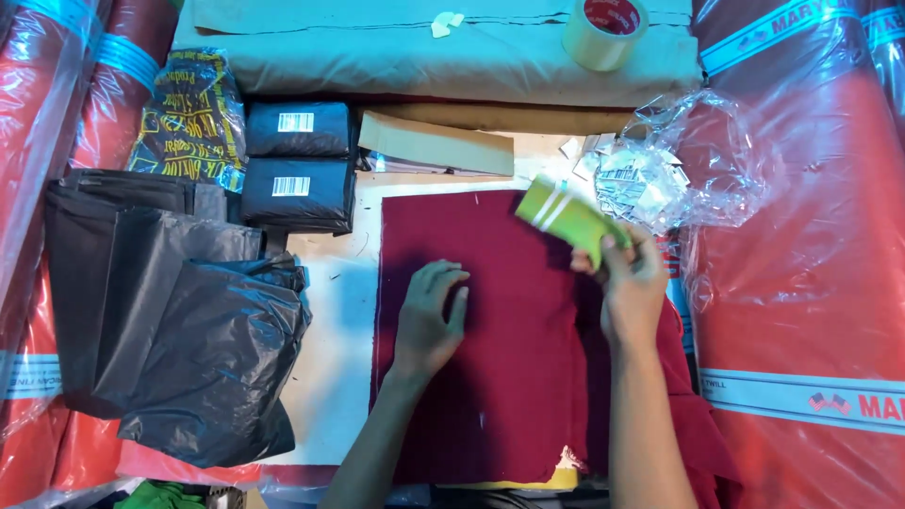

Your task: Smoothing a piece of red fabric, applying adhesive markers, and aligning a cardboard guide strip.

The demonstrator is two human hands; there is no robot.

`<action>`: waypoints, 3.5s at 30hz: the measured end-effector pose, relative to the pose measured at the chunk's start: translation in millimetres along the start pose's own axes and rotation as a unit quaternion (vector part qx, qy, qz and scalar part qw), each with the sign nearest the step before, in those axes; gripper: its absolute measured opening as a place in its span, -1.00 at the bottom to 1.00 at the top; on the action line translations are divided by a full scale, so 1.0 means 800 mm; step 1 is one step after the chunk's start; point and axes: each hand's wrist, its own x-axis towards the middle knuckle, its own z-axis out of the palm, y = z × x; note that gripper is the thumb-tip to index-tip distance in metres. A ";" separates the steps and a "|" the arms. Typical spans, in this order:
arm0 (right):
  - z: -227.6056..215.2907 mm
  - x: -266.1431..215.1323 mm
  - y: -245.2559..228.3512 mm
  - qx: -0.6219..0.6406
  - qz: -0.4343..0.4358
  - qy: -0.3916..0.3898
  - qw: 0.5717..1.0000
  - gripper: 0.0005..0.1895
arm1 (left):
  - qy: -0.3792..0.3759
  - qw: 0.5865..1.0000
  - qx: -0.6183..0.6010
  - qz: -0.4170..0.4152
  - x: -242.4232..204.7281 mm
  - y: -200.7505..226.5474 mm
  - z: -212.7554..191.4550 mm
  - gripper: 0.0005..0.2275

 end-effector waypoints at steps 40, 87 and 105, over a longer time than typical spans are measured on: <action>0.040 -0.046 0.027 -0.626 -0.263 -0.216 0.702 -0.40 | -0.098 0.982 0.159 0.014 -0.001 -0.016 0.015 -0.68; 0.167 0.059 0.067 -0.616 -0.271 -0.250 0.696 -0.70 | -0.057 0.967 0.247 -0.024 0.039 -0.009 0.019 -0.50; 0.122 0.006 -0.009 -0.416 -0.514 -0.169 0.731 -0.63 | -0.033 0.979 0.203 -0.009 0.033 -0.033 0.030 -0.52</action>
